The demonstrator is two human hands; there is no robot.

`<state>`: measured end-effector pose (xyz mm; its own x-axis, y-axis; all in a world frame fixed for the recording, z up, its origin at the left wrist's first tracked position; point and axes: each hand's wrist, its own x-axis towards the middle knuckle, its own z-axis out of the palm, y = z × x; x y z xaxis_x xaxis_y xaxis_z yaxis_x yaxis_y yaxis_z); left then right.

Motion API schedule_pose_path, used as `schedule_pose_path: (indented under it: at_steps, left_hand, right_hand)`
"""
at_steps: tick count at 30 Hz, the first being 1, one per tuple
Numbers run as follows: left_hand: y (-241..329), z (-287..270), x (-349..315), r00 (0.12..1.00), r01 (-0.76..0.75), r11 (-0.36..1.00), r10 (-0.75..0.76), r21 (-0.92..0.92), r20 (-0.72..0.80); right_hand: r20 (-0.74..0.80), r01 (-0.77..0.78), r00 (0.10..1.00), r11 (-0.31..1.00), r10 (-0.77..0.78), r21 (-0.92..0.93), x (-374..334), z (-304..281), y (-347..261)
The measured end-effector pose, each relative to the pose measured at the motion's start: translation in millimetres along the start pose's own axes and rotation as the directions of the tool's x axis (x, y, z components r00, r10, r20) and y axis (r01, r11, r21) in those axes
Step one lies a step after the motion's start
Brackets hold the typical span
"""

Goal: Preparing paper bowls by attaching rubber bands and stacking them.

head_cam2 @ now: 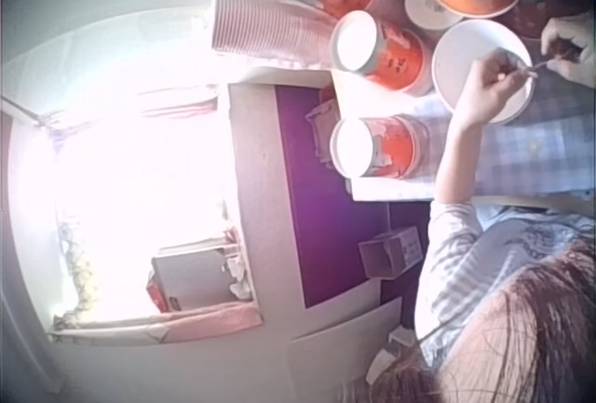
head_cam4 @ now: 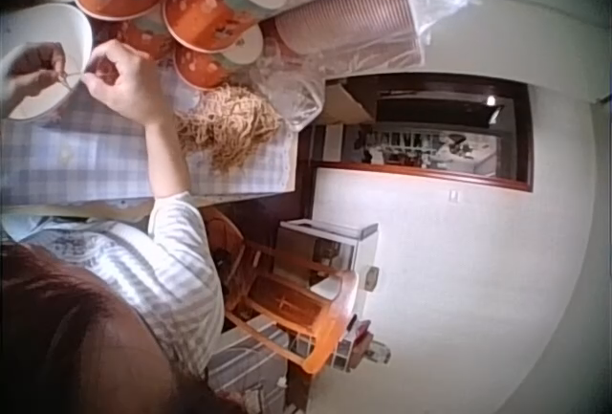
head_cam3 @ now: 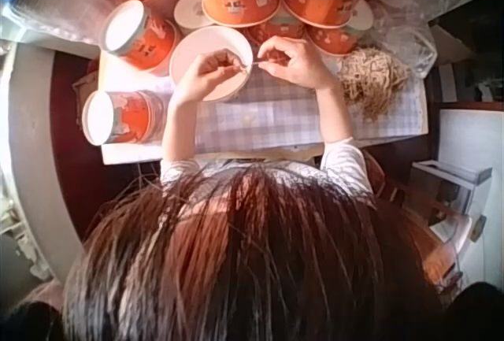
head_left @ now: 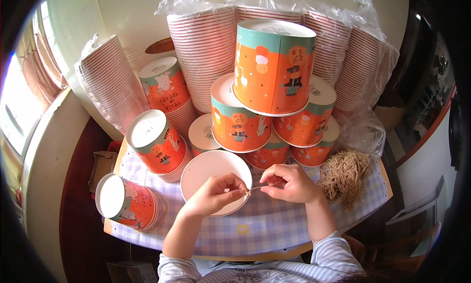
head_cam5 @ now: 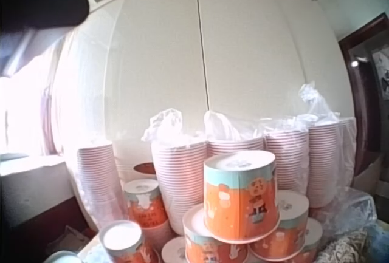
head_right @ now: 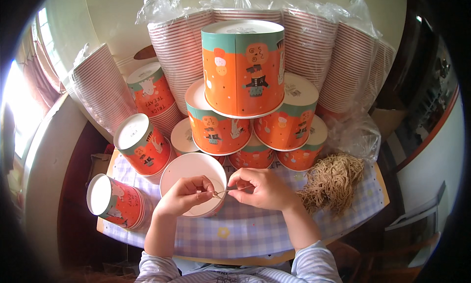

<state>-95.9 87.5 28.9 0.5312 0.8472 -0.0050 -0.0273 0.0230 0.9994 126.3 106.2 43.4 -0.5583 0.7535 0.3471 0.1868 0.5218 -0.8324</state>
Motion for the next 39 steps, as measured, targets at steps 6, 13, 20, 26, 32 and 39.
schedule_pose_path:
  at_steps: [6, 13, 20, 26, 32, 39]
  left_hand:
    - [2, 3, -2, 0.999, 0.001, 0.986, 0.006, -0.168, 0.040]
    - [-3, 3, 0, 0.998, 0.019, 0.982, -0.007, -0.188, 0.065]
    - [-2, 4, 1, 0.998, 0.004, 0.979, 0.007, -0.202, 0.056]
    - [-2, 4, 1, 0.998, 0.021, 0.985, -0.011, -0.169, 0.061]
    - [0, 6, 4, 0.995, -0.094, 0.995, 0.093, 0.038, 0.024]
    - [-1, 10, 3, 0.969, -0.215, 0.875, 0.248, 0.435, -0.020]
  right_hand:
    - [-0.038, 0.306, 0.949, 0.946, -0.312, -0.107, -1, 12, -4]
    - [-0.067, 0.409, 0.900, 0.887, -0.431, -0.214, 1, 17, -2]
    - [-0.047, 0.465, 0.866, 0.836, -0.498, -0.290, 2, 18, 2]
    - [-0.089, 0.411, 0.888, 0.865, -0.451, -0.288, 3, 20, 0]
    - [-0.155, 0.353, 0.905, 0.903, -0.395, -0.243, 2, 18, 3]
    - [-0.170, 0.321, 0.917, 0.920, -0.361, -0.224, 3, 19, 3]
